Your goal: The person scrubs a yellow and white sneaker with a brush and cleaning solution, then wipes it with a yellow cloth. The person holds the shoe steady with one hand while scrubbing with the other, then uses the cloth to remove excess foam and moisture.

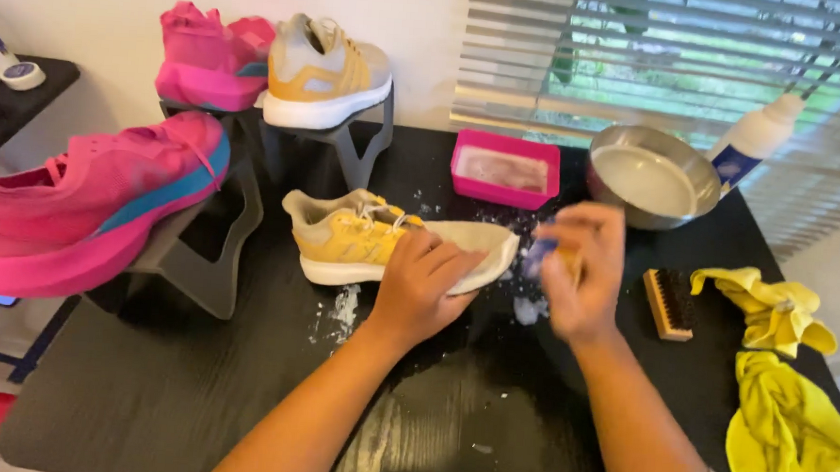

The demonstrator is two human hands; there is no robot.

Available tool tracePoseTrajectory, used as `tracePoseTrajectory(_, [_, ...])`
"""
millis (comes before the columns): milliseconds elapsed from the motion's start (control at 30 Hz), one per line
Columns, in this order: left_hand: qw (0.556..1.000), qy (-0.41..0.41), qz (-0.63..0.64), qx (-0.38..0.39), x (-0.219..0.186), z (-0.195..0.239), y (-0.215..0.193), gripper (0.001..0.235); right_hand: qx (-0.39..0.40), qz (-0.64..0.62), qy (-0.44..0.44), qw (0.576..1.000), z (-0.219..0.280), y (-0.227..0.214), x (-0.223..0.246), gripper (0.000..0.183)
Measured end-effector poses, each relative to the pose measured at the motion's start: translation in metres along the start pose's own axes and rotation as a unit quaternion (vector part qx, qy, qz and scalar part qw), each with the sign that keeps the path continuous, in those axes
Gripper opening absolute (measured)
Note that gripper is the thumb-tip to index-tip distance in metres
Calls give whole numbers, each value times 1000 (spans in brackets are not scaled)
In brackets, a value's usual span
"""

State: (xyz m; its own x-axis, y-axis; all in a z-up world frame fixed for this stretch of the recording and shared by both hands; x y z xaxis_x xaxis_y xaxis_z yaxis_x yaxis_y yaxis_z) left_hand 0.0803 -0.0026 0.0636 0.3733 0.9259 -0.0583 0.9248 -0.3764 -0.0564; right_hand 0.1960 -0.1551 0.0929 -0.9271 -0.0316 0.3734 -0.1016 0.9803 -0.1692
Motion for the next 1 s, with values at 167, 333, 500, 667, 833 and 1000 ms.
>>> tracePoseTrajectory(167, [1000, -7, 9, 7, -7, -3, 1, 21, 36, -73, -17, 997, 0, 8, 11, 45])
tracePoseTrajectory(333, [999, 13, 18, 25, -13, -1, 0, 25, 3, 38, -28, 999, 7, -3, 1, 25])
tracePoseTrajectory(500, [999, 1, 24, 38, -8, 8, -1, 22, 23, 12, -182, 983, 22, 11, 15, 32])
tracePoseTrajectory(667, [1000, 4, 7, 30, -7, 3, -4, 18, 3, 108, -147, 983, 0, 1, 49, 17])
tracePoseTrajectory(833, [999, -4, 10, 40, -4, 1, -8, 21, 21, 129, -331, 935, 32, 26, 70, 18])
tracePoseTrajectory(1000, [1000, -8, -12, 5, -2, -2, -9, 22, -60, 190, -298, 933, 13, 9, 64, 20])
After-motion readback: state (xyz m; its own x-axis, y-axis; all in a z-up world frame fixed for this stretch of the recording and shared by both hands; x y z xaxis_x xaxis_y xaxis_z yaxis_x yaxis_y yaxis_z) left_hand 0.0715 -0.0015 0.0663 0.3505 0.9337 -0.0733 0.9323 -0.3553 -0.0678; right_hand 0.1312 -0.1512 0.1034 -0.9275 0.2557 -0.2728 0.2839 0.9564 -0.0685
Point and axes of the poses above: each hand's wrist, its own z-axis away from the middle knuckle, its own y-axis out of the palm, x = y × z, the point moved 8 cm from there along -z, towards the middle knuckle, and after that the axes turned 11 degrees about -x, right-handed, at the moved point
